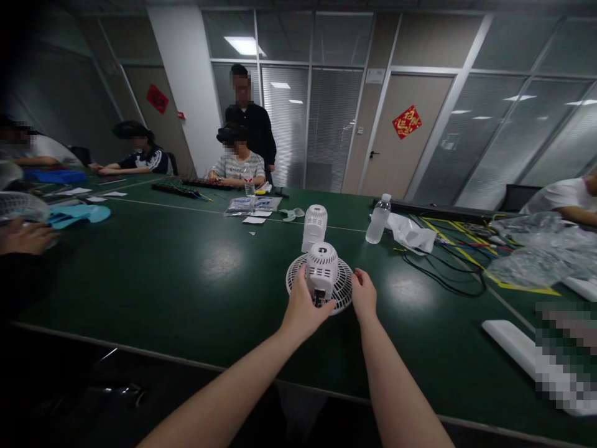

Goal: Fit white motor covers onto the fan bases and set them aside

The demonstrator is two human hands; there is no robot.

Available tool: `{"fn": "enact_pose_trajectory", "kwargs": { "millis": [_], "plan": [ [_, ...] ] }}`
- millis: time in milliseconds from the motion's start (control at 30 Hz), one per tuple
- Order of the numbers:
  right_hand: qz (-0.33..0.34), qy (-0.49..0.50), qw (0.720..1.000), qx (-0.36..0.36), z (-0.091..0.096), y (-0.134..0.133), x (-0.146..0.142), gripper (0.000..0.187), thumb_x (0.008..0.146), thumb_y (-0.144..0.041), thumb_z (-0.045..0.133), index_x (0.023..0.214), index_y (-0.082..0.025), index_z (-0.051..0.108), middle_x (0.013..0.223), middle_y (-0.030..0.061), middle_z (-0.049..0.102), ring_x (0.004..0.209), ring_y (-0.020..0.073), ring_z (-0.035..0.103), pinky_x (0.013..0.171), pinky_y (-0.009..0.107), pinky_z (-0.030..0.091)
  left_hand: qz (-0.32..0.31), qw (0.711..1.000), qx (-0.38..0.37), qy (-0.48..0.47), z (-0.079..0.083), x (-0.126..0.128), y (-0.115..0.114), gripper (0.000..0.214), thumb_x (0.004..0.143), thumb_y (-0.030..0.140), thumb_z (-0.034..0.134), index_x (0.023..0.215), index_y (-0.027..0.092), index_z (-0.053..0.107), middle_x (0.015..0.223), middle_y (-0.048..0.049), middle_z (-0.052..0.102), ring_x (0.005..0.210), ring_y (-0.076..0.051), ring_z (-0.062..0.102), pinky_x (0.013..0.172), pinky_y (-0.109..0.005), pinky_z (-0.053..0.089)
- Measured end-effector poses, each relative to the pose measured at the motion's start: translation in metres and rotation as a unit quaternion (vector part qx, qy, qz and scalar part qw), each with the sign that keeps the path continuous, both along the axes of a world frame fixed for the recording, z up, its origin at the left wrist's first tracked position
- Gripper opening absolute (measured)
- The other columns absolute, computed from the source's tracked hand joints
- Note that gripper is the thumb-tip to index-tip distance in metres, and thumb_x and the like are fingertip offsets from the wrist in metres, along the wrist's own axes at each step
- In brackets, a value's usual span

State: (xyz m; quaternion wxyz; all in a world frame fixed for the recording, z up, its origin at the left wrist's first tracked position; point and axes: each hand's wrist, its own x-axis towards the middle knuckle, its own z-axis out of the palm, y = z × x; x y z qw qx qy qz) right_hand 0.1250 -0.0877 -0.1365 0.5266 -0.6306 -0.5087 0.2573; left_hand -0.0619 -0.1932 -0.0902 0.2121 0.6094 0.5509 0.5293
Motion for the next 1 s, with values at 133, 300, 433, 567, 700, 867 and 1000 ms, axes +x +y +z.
{"fn": "enact_pose_trajectory", "kwargs": {
  "millis": [133, 300, 433, 567, 700, 867, 1000],
  "plan": [
    [0.010, -0.053, 0.998, -0.012, -0.005, 0.003, 0.003, 0.051, 0.081, -0.042, 0.055, 0.126, -0.019, 0.065, 0.120, 0.0116, 0.071, 0.108, 0.0283, 0.066, 0.096, 0.041, 0.049, 0.029, 0.999, -0.004, 0.018, -0.007, 0.017, 0.000, 0.111, 0.067, 0.024, 0.081, 0.154, 0.023, 0.013, 0.160, -0.0139, 0.028, 0.150, -0.033, 0.027, 0.123, -0.050, 0.026],
    [0.024, -0.110, 0.993, -0.014, -0.003, 0.001, 0.004, 0.044, 0.081, -0.039, 0.056, 0.119, -0.021, 0.069, 0.117, 0.0107, 0.071, 0.106, 0.0277, 0.066, 0.094, 0.041, 0.049, 0.070, 0.997, -0.022, 0.020, -0.008, 0.016, 0.010, 0.098, 0.068, 0.021, 0.078, 0.149, 0.023, 0.024, 0.154, -0.0148, 0.036, 0.146, -0.033, 0.034, 0.121, -0.052, 0.029],
    [0.028, -0.134, 0.991, -0.012, 0.000, -0.002, 0.003, 0.043, 0.084, -0.040, 0.053, 0.119, -0.021, 0.069, 0.115, 0.0099, 0.072, 0.105, 0.0266, 0.066, 0.093, 0.040, 0.049, 0.110, 0.994, -0.023, 0.006, -0.007, 0.023, 0.014, 0.097, 0.066, 0.025, 0.083, 0.146, 0.023, 0.027, 0.149, -0.0152, 0.041, 0.143, -0.034, 0.037, 0.119, -0.054, 0.032],
    [0.029, -0.150, 0.988, -0.013, 0.002, -0.004, 0.002, 0.043, 0.085, -0.038, 0.051, 0.121, -0.020, 0.067, 0.119, 0.0109, 0.070, 0.107, 0.0269, 0.065, 0.094, 0.040, 0.049, 0.162, 0.987, -0.019, -0.015, -0.006, 0.034, 0.016, 0.090, 0.065, 0.032, 0.084, 0.139, 0.022, 0.034, 0.141, -0.0150, 0.046, 0.136, -0.034, 0.045, 0.115, -0.054, 0.036],
    [0.025, -0.160, 0.987, -0.014, 0.004, -0.005, 0.001, 0.042, 0.086, -0.036, 0.051, 0.120, -0.019, 0.067, 0.119, 0.0121, 0.069, 0.109, 0.0279, 0.063, 0.096, 0.042, 0.047, 0.180, 0.983, -0.013, -0.025, -0.007, 0.038, 0.016, 0.078, 0.070, 0.036, 0.082, 0.132, 0.020, 0.039, 0.135, -0.0139, 0.048, 0.132, -0.033, 0.048, 0.111, -0.053, 0.040],
    [0.021, -0.163, 0.986, -0.015, 0.003, -0.007, 0.001, 0.041, 0.085, -0.035, 0.051, 0.119, -0.019, 0.068, 0.117, 0.0125, 0.069, 0.107, 0.0283, 0.064, 0.095, 0.042, 0.047, 0.182, 0.983, -0.004, -0.007, -0.006, 0.038, 0.016, 0.071, 0.070, 0.034, 0.080, 0.127, 0.017, 0.041, 0.130, -0.0147, 0.049, 0.129, -0.034, 0.049, 0.110, -0.054, 0.040],
    [0.019, -0.161, 0.987, -0.010, 0.003, -0.007, 0.001, 0.041, 0.085, -0.036, 0.052, 0.118, -0.020, 0.069, 0.116, 0.0114, 0.070, 0.105, 0.0276, 0.064, 0.094, 0.041, 0.048, 0.179, 0.984, -0.012, 0.007, -0.005, 0.037, 0.013, 0.074, 0.069, 0.032, 0.080, 0.130, 0.018, 0.039, 0.133, -0.0162, 0.048, 0.131, -0.036, 0.048, 0.110, -0.057, 0.039]
  ]
}}
